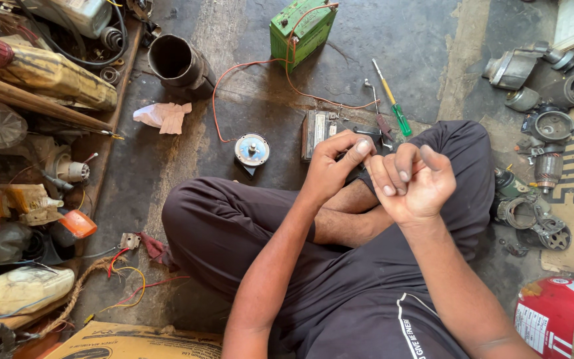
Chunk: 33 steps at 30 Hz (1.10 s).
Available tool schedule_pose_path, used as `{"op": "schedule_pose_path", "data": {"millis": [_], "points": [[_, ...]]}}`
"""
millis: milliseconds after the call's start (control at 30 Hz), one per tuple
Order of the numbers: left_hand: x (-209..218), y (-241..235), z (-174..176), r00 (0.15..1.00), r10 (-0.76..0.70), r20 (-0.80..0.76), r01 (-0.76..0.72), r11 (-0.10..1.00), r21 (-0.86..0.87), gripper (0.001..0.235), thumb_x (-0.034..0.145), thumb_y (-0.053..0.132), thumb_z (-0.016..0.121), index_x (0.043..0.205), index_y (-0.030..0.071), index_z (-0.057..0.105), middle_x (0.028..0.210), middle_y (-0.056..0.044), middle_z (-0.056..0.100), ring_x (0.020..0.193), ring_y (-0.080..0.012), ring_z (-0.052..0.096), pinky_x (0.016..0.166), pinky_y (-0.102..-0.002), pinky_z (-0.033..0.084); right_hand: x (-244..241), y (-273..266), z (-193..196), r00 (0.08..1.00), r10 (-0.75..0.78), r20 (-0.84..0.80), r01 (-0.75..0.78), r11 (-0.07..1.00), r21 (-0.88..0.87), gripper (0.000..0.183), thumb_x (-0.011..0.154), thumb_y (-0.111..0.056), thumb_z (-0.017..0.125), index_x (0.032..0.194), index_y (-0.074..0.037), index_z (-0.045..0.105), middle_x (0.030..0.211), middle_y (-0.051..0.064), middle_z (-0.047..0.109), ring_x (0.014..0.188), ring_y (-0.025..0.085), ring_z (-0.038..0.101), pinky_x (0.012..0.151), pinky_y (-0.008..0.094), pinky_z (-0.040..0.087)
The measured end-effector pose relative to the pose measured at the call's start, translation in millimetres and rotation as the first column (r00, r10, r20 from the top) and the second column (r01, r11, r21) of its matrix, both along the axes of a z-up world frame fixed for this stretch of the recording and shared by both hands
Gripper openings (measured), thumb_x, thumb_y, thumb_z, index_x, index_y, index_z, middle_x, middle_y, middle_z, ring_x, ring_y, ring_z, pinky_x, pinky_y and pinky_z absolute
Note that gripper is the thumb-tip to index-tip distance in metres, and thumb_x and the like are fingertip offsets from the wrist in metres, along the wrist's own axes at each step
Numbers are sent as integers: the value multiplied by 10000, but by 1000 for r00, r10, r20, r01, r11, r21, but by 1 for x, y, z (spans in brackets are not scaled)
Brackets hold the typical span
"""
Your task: The person sits on the floor and uses a screwdriver to disassemble and reassemble a small black electrical component. They connect wires to a green battery to test the component, then continue adjusting internal parts with the screwdriver.
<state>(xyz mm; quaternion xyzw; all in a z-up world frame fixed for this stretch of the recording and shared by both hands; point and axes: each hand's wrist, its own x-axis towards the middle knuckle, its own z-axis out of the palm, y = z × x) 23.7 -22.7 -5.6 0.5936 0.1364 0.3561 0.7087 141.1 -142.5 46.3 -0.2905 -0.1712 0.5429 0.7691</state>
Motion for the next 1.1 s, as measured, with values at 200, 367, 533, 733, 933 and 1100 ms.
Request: {"op": "schedule_pose_path", "data": {"millis": [200,367,533,733,933,1100], "points": [[8,8,-22,994,-52,-98,13,932,-363,487,1055,344,589,685,35,648,653,-28,593,622,-101,511,595,-266,407,-13,-2,-1,994,44,98,-47,998,34,451,1002,-423,470,695,-92,476,557,27,347,570,195,409,1186,496,421],[11,20,-24,997,71,30,-25,671,-741,421,1051,323,592,712,77,550,679,-37,540,684,-188,653,656,-305,515,3,0,2,995,11,-96,-5,998,63,464,1080,-371,470,757,-42,521,607,57,438,637,202,450,995,447,427],[-5,31,-6,960,190,208,129,358,-925,435,1003,446,498,823,74,631,765,-98,641,700,-227,679,704,-364,583,9,-6,7,959,-115,259,159,975,-155,174,951,-201,561,983,-49,638,951,103,624,737,205,550,727,402,488],[-10,27,-2,931,141,338,265,378,-887,577,1052,548,461,855,40,650,838,-128,688,735,-200,683,720,-324,575,-13,-11,20,-90,200,976,268,948,-170,366,837,-12,752,1183,-124,709,1041,68,658,772,142,606,698,309,462],[-6,26,-15,964,172,205,90,511,-855,458,1055,464,544,851,62,627,813,-87,653,720,-159,650,671,-291,545,-26,4,28,-567,79,820,109,994,-20,493,772,-97,747,1258,-151,689,1004,109,606,882,259,600,726,400,463],[-6,18,-11,966,209,154,-22,657,-753,274,1024,307,611,911,57,600,823,-49,589,784,-148,637,683,-276,537,-45,3,26,-677,190,711,178,980,-92,559,771,-136,743,1315,-47,650,846,101,551,762,265,592,660,435,456]]}}
